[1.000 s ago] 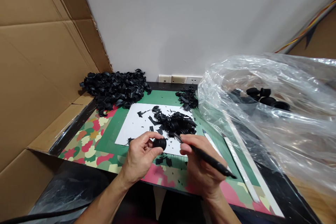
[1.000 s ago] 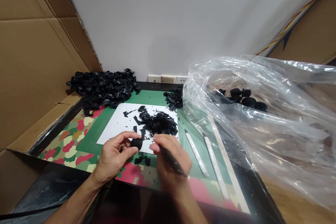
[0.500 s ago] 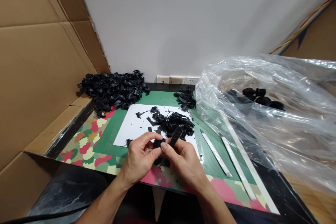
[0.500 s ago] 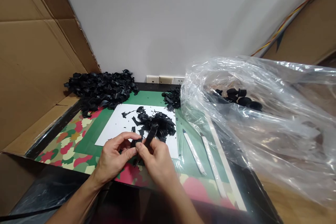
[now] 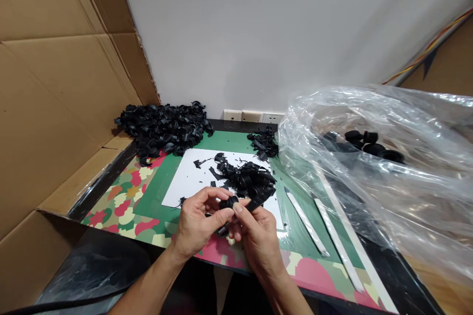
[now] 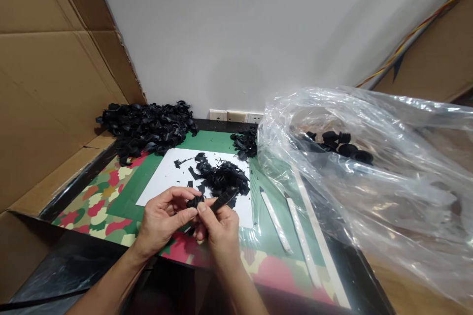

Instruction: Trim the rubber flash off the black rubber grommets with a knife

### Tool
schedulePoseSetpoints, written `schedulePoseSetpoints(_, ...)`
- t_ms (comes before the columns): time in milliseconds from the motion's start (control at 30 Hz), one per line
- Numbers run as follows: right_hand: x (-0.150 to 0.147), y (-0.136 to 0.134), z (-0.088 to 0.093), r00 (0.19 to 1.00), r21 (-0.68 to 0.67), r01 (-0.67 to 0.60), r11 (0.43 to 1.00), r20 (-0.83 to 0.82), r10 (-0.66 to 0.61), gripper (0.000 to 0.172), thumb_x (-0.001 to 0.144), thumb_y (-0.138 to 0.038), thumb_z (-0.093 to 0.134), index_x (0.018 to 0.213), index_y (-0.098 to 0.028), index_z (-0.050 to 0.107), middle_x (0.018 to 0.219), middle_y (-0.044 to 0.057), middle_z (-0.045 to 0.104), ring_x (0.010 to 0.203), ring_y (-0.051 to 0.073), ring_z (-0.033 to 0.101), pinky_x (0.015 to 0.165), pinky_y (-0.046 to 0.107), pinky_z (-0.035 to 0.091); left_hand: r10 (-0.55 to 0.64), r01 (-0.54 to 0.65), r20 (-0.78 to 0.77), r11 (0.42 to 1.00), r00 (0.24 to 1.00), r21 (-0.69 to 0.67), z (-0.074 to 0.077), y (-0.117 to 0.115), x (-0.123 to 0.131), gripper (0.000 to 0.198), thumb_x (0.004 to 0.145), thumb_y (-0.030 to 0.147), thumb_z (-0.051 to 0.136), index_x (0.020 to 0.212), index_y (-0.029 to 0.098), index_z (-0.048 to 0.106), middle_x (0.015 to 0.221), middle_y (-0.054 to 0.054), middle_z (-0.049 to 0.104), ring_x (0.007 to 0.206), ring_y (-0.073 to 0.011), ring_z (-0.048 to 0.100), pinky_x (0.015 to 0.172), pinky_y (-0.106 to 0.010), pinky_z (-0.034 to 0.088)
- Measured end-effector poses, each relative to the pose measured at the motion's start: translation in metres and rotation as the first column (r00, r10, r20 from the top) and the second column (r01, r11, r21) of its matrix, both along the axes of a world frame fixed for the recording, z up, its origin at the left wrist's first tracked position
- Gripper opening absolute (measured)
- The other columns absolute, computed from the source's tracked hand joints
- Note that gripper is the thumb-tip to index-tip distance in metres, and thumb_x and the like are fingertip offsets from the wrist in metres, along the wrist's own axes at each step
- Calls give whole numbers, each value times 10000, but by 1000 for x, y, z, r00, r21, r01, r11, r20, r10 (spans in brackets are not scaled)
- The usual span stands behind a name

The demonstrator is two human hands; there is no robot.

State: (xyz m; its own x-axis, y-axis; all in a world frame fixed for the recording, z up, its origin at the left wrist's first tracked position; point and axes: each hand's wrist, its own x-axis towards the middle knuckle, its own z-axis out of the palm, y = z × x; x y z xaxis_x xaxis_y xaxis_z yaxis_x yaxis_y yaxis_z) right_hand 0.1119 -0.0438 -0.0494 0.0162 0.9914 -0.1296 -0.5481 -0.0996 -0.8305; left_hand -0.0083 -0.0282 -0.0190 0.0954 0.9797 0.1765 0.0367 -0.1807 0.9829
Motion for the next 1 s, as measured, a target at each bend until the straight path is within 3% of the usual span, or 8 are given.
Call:
schedulePoseSetpoints(200,13,-1,6,955,92,-22,996,297,-7,334,789,-487,665,762,-154,666,490,-31,542,412,106,491,422,231,414,25,-23,-48,999,999,34,7,3,-4,140,663,134,717,787,156,655,908,-89,716,799,-187,663,667,-260,524)
schedulePoseSetpoints(333,38,0,11,905,340,69,938,374,-202,255,828,-423,653,890,-190,737,874,58,647,586,127,595,548,276,519,54,-53,-93,998,994,17,10,5,-6,146,647,105,692,772,160,641,904,-86,721,809,-189,659,649,-252,512)
schedulePoseSetpoints(400,48,0,14,889,448,100,889,361,-282,217,852,-389,641,967,-233,739,950,63,638,668,147,631,619,305,549,67,-68,-101,998,993,-1,10,6,-6,150,633,106,692,762,160,637,897,-87,723,814,-193,660,644,-252,510)
schedulePoseSetpoints(500,51,0,16,884,507,134,851,327,-334,192,860,-361,648,985,-239,729,887,56,670,692,176,664,661,348,574,70,-72,-106,997,992,-12,10,6,-4,153,620,106,691,754,158,638,885,-89,726,815,-198,662,639,-254,510)
schedulePoseSetpoints(600,44,-1,18,897,508,124,853,310,-315,167,841,-348,676,924,-211,722,816,52,687,671,189,680,642,356,595,56,-58,-109,998,992,-12,11,6,-2,148,616,105,685,748,159,642,869,-88,733,809,-201,665,633,-256,513)
schedulePoseSetpoints(833,34,0,18,920,543,103,834,267,-288,107,859,-297,658,886,-209,712,875,54,663,701,181,692,629,347,633,46,-46,-123,999,991,1,12,5,-1,154,611,92,675,747,160,651,858,-83,736,783,-197,672,619,-255,516)
schedulePoseSetpoints(1000,38,4,18,898,553,62,831,332,-288,121,862,-316,654,883,-208,705,851,61,673,726,196,689,612,334,605,45,-44,-121,999,992,11,11,6,-1,141,614,101,670,739,164,654,841,-76,739,765,-193,673,592,-250,510)
